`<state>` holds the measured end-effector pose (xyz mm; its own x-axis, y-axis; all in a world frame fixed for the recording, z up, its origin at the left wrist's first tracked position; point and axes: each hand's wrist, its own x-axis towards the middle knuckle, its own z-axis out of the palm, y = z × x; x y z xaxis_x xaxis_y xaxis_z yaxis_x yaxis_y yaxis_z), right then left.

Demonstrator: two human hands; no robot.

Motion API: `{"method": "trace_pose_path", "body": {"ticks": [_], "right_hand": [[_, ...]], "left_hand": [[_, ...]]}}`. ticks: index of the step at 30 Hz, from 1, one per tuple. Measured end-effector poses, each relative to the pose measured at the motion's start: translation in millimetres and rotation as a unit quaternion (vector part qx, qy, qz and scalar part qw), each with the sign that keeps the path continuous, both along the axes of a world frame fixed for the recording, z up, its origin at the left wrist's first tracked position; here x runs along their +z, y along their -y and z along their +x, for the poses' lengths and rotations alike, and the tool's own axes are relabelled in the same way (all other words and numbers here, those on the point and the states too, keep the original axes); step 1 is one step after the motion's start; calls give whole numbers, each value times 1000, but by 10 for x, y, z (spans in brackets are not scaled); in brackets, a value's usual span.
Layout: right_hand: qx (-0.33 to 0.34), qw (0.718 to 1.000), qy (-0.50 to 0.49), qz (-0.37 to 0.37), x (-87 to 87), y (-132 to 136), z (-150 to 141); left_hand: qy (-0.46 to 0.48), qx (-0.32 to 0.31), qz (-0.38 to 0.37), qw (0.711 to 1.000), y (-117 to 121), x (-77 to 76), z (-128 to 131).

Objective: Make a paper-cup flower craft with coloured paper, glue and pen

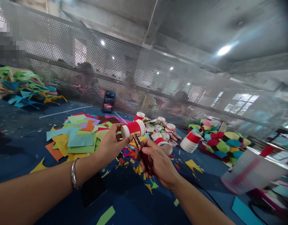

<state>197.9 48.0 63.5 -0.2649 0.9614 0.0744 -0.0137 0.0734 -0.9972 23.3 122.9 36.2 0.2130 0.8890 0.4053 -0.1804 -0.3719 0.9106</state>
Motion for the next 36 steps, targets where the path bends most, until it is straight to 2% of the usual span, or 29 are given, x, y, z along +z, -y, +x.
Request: {"method": "trace_pose_path", "body": {"ticks": [11,24,36], "right_hand": [[1,1000,26,6,22,3,3],[-29,999,18,20,17,2,-23],[-36,999,-2,-4,6,6,-40]], "left_hand": [[19,14,-16,1000,-22,-20,8],[-4,25,28,999,-58,-92,9],[-7,5,14,1000,-38,-49,4]]}}
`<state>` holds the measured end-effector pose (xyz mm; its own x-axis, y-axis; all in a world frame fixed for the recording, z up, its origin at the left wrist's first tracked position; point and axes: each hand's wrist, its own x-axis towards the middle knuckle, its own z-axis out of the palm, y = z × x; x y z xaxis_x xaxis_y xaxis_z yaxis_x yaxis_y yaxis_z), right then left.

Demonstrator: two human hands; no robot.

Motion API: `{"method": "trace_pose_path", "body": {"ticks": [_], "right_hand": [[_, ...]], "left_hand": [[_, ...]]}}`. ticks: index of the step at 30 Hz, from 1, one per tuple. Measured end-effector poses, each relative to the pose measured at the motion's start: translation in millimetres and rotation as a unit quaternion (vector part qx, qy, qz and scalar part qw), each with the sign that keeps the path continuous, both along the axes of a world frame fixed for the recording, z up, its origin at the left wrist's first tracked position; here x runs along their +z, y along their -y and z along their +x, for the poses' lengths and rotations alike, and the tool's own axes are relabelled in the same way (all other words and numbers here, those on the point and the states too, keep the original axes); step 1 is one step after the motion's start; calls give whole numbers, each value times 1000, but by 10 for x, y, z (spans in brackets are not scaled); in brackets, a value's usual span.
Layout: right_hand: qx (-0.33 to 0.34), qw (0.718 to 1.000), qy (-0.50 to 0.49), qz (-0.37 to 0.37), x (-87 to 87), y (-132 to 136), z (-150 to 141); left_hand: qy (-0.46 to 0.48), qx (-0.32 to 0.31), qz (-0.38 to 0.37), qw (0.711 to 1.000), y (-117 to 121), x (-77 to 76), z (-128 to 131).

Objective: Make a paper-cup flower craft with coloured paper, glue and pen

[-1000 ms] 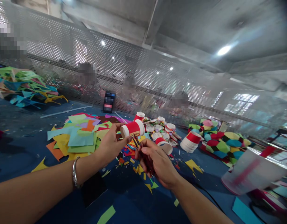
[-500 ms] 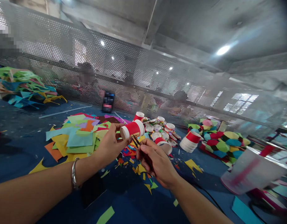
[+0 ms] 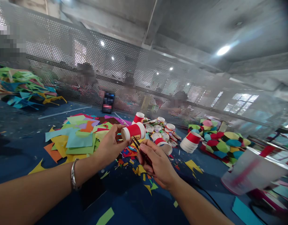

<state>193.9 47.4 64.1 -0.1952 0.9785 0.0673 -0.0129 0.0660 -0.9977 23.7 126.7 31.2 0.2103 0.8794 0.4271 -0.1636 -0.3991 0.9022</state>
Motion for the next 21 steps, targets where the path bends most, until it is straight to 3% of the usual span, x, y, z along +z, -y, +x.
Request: {"method": "trace_pose_path", "body": {"ticks": [11,21], "right_hand": [[-13,1000,-2,-24,-24,-6,-6],[-53,998,-9,-26,-24,4,-64]], "left_hand": [[-23,-19,-15,999,29,18,-7],[-18,51,-4,999,11,-26,17]]}}
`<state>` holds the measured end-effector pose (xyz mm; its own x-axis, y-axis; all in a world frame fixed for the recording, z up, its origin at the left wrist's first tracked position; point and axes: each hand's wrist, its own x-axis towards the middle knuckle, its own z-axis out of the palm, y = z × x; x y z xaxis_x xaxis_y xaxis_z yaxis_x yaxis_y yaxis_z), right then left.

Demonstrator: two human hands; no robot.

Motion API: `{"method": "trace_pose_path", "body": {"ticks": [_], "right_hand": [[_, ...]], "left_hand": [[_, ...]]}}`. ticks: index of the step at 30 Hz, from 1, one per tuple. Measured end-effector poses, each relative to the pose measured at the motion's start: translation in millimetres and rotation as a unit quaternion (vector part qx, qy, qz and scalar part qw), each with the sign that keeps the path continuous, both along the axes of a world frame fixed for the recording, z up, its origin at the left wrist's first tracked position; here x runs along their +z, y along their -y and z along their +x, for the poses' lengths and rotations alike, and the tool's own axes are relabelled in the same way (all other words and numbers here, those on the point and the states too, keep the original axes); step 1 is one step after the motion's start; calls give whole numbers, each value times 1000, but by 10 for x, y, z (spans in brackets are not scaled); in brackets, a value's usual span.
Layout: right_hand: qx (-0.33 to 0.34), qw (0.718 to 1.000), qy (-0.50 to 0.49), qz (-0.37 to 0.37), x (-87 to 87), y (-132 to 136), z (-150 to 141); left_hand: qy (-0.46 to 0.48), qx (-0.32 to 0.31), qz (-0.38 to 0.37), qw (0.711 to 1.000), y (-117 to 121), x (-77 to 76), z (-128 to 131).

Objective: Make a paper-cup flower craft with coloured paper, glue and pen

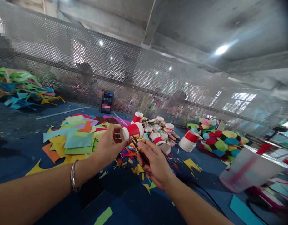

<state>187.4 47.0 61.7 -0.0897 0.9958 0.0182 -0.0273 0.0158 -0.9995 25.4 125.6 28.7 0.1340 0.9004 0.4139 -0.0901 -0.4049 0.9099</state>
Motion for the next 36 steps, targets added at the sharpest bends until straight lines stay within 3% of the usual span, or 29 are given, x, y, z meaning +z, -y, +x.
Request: {"method": "trace_pose_path", "body": {"ticks": [18,22,28,36], "right_hand": [[-11,1000,-23,-2,-64,-23,-45],[-6,999,-37,4,-67,-56,-42],[-18,998,-52,11,-68,-54,-35],[-19,998,-55,21,-75,-40,-26]], "left_hand": [[-43,8,39,998,134,8,32],[-16,0,29,999,171,9,87],[17,-81,20,996,197,70,69],[14,-102,25,994,190,86,56]]}}
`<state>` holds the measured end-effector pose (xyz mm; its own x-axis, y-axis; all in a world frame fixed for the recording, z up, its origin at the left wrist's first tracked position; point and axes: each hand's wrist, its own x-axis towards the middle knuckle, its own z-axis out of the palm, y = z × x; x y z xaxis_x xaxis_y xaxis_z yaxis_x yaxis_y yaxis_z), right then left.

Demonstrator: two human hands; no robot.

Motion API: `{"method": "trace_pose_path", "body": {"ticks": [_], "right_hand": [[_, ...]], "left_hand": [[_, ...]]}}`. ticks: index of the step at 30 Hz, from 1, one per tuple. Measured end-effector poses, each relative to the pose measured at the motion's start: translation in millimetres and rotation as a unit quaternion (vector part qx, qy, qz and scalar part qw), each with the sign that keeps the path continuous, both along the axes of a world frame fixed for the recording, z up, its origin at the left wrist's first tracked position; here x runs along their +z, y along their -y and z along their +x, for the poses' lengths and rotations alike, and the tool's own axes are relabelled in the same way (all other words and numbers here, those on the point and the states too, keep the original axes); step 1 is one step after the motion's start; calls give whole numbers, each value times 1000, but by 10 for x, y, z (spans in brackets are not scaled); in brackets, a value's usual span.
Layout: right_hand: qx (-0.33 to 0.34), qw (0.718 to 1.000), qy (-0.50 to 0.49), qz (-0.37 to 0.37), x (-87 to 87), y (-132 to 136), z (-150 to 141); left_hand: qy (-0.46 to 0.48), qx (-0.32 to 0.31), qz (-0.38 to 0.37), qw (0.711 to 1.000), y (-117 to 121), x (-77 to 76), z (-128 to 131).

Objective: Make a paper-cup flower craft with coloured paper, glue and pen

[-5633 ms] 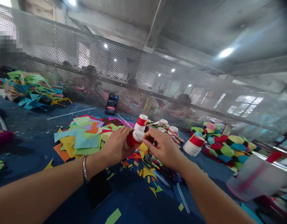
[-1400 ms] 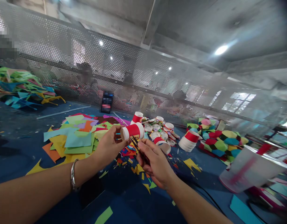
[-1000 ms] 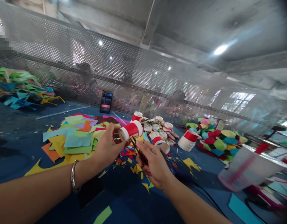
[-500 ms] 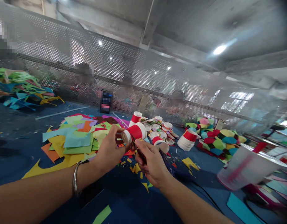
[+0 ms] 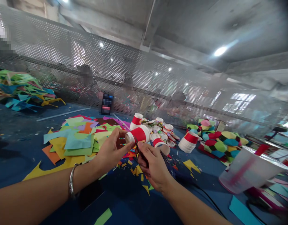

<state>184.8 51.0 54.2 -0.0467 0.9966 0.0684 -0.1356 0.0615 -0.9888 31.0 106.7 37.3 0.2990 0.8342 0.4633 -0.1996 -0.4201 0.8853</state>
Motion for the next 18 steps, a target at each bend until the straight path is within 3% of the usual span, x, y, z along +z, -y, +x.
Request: {"method": "trace_pose_path", "body": {"ticks": [18], "right_hand": [[-14,999,30,20,-38,15,25]], "left_hand": [[4,-6,8,1000,56,1,12]]}}
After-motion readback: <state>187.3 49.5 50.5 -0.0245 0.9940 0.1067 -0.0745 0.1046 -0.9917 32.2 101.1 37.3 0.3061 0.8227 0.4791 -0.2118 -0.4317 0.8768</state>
